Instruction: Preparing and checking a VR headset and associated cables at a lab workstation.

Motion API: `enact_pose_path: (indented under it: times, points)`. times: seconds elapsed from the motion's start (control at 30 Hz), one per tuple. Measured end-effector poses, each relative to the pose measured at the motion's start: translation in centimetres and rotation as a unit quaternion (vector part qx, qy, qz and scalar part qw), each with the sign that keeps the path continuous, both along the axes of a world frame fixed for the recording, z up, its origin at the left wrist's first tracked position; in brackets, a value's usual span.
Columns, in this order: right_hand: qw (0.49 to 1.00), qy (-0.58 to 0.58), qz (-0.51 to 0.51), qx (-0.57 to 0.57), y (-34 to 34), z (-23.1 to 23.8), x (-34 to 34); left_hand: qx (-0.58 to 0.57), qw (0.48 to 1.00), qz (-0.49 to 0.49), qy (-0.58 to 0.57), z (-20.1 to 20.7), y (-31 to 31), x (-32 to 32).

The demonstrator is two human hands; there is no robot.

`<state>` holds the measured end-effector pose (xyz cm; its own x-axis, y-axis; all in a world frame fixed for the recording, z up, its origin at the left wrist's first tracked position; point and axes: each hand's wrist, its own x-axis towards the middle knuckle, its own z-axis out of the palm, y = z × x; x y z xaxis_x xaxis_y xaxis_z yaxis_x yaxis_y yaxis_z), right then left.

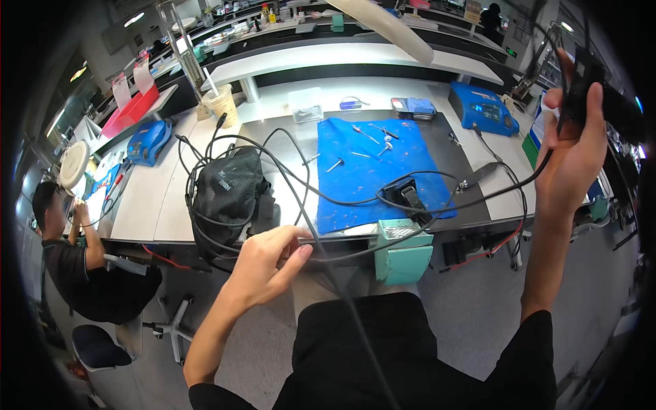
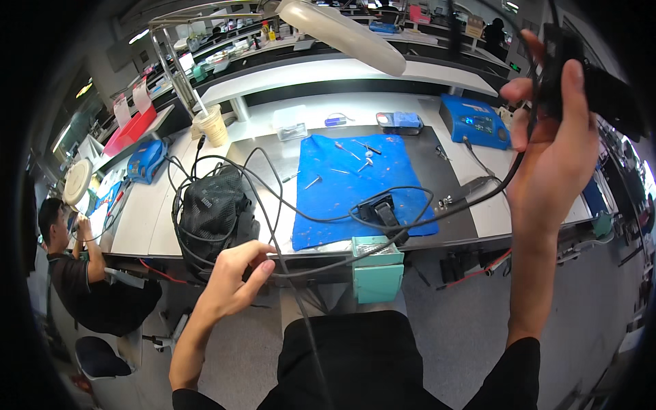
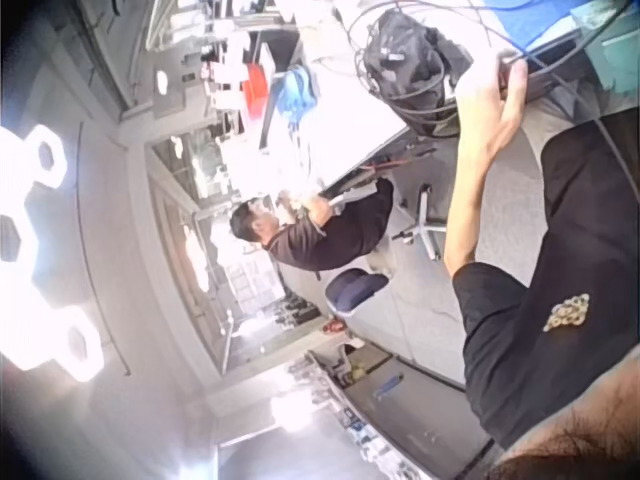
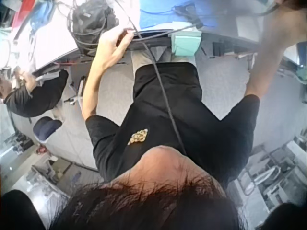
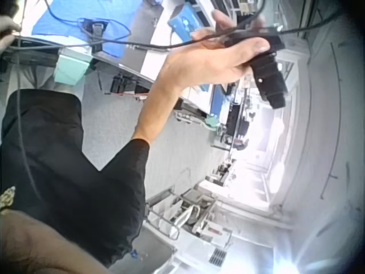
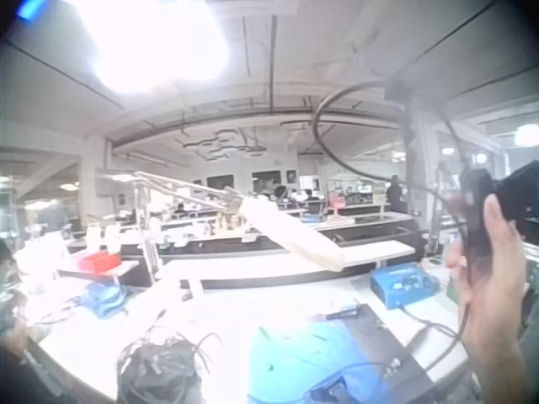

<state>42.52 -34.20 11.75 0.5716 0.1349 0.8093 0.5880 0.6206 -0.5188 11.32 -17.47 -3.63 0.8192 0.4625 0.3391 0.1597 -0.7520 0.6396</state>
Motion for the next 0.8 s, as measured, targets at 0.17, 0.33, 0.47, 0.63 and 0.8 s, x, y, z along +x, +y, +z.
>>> enact_pose_path:
  times: [0.17, 0.33, 0.47, 0.63, 0.8]
  points:
    - [0.992, -0.065, 0.06, -0.091, 1.6, -3.1, 0.5, -0.008, 0.998, -0.042, -0.051, -1.6, 0.1, -0.6]
    - [0.984, -0.092, 0.073, -0.131, 2.1, -4.7, 0.4, -0.01, 0.994, -0.094, -0.056, 0.6, -1.1, -0.3]
    - [0.982, -0.121, 0.101, -0.105, 2.3, -4.7, 0.8, 0.054, 0.987, -0.092, -0.116, 0.4, -0.7, -0.7]
    - [0.976, -0.212, 0.043, -0.032, 2.8, -4.4, 2.4, 0.083, 0.971, -0.069, -0.215, 0.1, 0.6, -1.6]
    - [0.914, -0.345, -0.208, -0.052, 2.2, -3.3, 4.7, 0.04, 0.949, -0.012, -0.311, -0.4, 0.9, -1.5]
